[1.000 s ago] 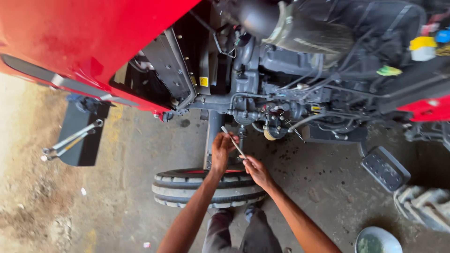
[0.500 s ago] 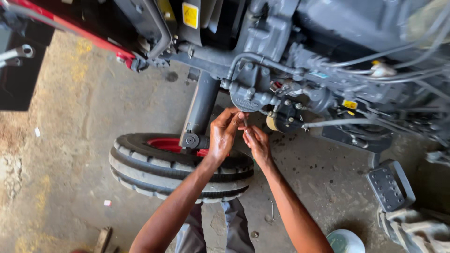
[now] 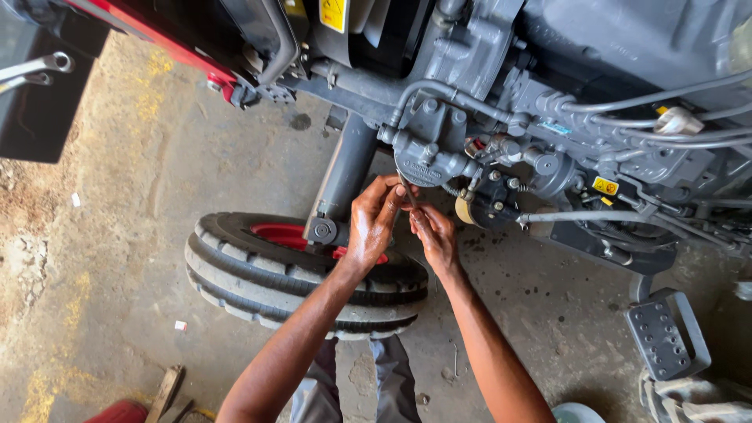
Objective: The person cleans a cylindrical metal filter by hand in a metal bowl containing a greenish liquid. After scrubbing the filter, the person stands up, walks to a red tractor, and installs the filter into the engine compartment.
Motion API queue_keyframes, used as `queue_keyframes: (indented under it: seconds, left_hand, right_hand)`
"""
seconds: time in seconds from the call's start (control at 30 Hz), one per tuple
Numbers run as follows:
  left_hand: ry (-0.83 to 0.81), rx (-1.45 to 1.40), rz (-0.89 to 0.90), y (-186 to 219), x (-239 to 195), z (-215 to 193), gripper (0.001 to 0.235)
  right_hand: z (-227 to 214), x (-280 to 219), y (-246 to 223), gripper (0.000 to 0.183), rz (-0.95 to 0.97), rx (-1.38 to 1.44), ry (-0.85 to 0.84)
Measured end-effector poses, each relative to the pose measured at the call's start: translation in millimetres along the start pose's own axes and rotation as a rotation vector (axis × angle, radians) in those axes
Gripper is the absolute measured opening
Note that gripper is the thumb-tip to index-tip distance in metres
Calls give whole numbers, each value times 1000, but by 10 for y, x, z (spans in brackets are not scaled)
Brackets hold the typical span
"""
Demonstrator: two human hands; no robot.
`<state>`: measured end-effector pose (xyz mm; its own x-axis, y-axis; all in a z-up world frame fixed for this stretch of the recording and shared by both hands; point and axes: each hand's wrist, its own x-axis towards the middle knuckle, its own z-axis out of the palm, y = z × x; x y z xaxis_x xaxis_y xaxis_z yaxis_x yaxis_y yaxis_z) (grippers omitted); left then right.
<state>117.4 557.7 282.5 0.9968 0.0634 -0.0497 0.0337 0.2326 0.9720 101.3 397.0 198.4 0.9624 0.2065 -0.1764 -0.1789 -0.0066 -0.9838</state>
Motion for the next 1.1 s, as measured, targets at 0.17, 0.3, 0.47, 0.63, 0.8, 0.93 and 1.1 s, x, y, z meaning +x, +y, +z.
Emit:
queue_keyframes:
  seconds: [0.17, 0.3, 0.47, 0.63, 0.8, 0.93, 1.1]
  left_hand:
    - [-23, -2, 9, 54, 35, 48, 18]
    - [-25, -15, -3, 101, 68, 43, 17]
    - [6, 198, 98, 202, 47, -16, 20]
    - [-21, 147, 102, 345, 195, -63, 32]
    - [-38, 368, 96, 426, 125, -37, 51]
    - [-20, 359, 26, 498, 183, -8, 55]
    - [-28, 232, -38, 515, 260, -43, 59]
  right_hand:
    - [-19, 0, 137, 37, -23, 89, 20]
    - [-64, 19, 153, 36, -30, 166, -10]
    - [58, 242, 105, 28, -37, 290, 12]
    - [217, 465, 32, 29, -219, 106, 114]
    - [198, 390, -62, 37, -409, 86, 85]
    - [310, 438, 223, 31, -231, 280, 170]
    - [416, 574, 587, 35, -189, 306, 256]
